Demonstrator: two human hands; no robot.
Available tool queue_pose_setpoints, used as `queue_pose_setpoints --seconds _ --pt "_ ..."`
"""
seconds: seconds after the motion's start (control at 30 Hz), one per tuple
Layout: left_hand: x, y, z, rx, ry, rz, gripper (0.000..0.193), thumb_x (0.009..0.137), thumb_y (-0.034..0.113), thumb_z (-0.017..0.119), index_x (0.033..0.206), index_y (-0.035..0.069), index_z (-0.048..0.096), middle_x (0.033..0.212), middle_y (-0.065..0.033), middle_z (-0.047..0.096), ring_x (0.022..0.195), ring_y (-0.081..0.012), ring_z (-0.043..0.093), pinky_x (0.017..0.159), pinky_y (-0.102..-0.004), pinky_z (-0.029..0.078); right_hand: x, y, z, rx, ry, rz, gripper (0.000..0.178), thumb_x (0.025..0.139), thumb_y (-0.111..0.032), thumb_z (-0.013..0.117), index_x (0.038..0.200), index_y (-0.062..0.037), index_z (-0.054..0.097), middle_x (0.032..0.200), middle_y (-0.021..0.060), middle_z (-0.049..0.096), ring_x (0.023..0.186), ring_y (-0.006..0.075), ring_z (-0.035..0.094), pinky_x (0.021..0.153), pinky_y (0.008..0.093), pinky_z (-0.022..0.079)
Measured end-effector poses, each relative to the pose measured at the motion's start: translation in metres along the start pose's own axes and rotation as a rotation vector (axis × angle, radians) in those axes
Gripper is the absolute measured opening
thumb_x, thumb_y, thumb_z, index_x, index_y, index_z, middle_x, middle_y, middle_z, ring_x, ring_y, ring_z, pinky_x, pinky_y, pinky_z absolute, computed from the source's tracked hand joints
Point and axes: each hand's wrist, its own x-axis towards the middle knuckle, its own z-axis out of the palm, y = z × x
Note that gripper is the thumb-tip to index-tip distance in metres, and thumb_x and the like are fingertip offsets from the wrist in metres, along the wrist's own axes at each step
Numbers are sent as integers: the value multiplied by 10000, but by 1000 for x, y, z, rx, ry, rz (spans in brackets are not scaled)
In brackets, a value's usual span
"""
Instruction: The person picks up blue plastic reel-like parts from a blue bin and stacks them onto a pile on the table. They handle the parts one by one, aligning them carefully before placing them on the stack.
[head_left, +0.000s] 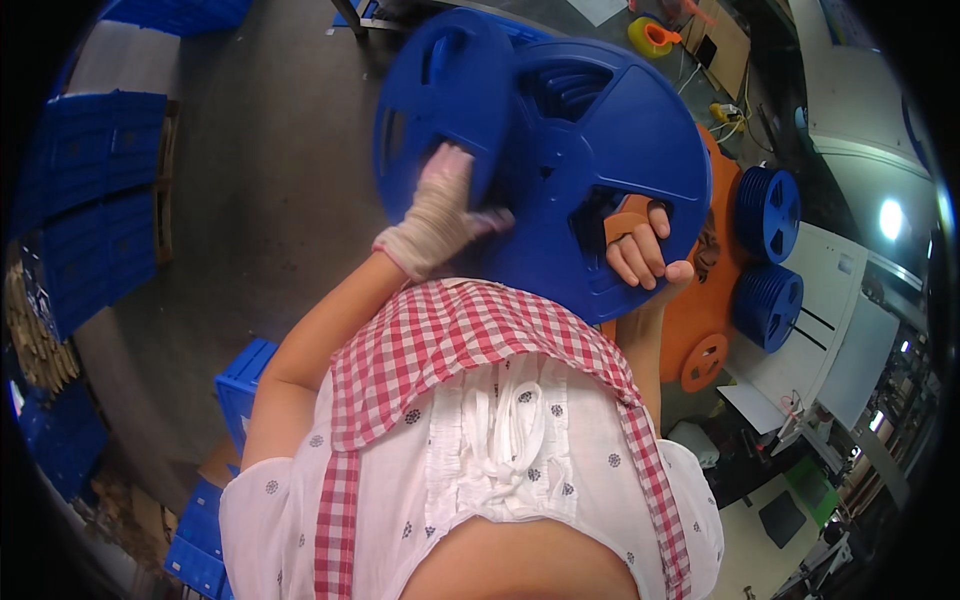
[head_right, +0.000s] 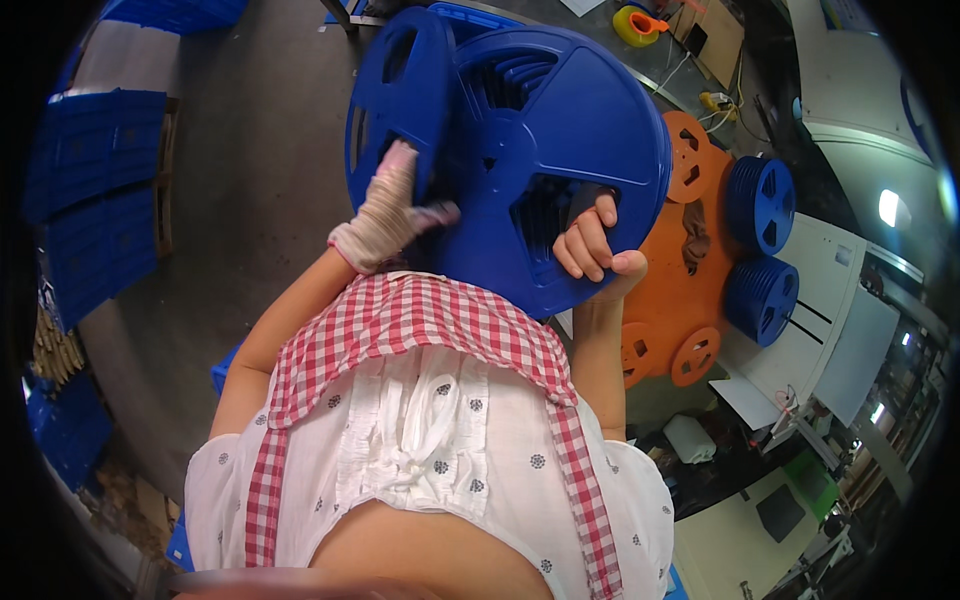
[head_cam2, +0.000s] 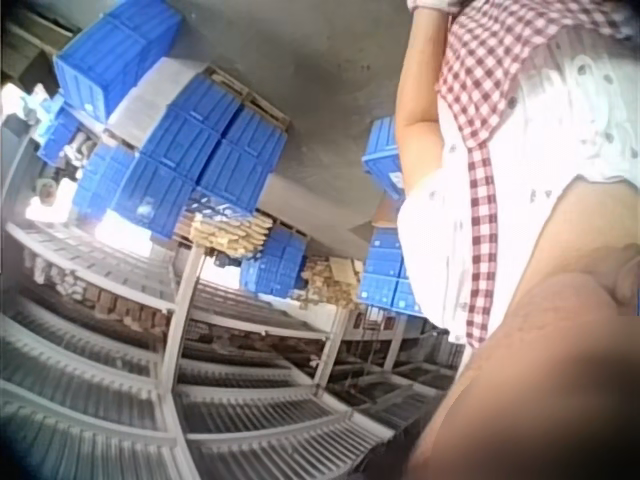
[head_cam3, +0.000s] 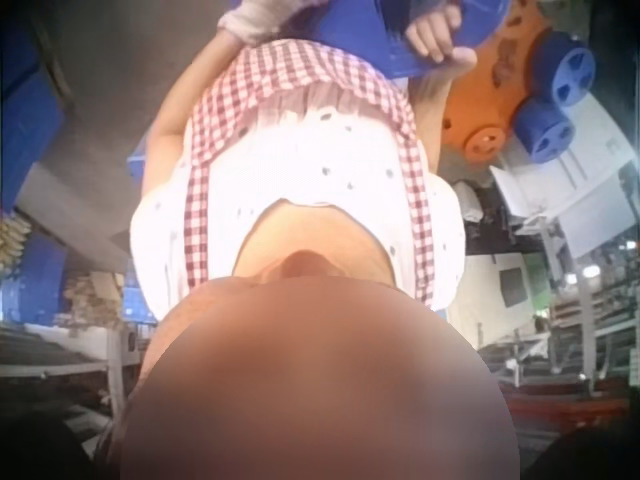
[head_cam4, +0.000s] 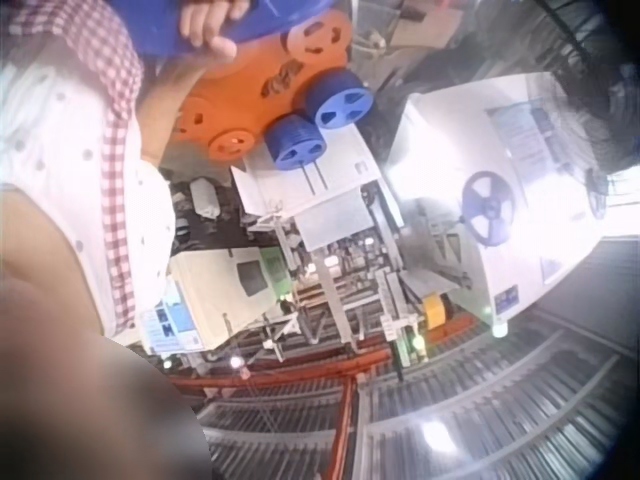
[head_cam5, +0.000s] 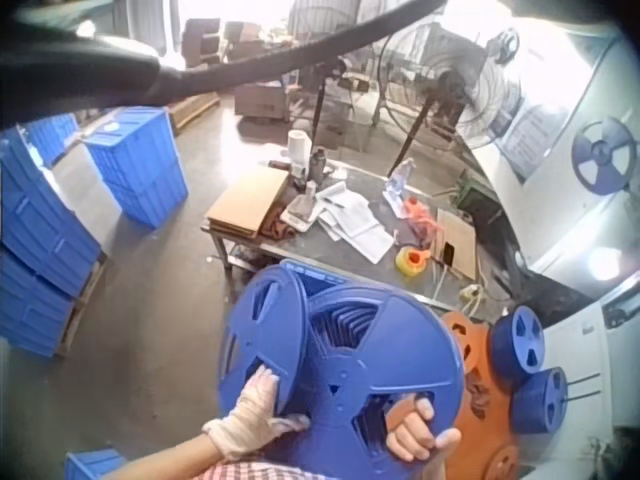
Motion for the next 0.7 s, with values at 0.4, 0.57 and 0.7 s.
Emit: queue_pose_setpoints --seconds 0.4,0.57,0.7 --pt "-19 -67 -138 -1038 227 -594 668 867 615 615 1252 75 539 1207 -110 632 1078 -243 635 835 -320 561 6 3 20 -228 175 -12 407 784 -92 684 1127 -49 469 740 10 531 643 130 566 732 309 520" --pt "-49 -81 -161 -1451 125 -544 589 898 575 597 1277 125 559 1203 -98 632 1104 -250 618 873 -400 549 52 20 39 -617 368 131 407 803 -93 710 1127 -62 466 821 38 540 746 147 590 818 335 522" --pt "-13 -8 -110 -1273 -30 -482 609 923 552 576 1322 97 512 1311 -145 563 1206 -278 561 990 -440 485 77 46 29 -717 473 281 417 812 -100 731 1154 -29 502 993 128 654 884 215 654 867 363 516"
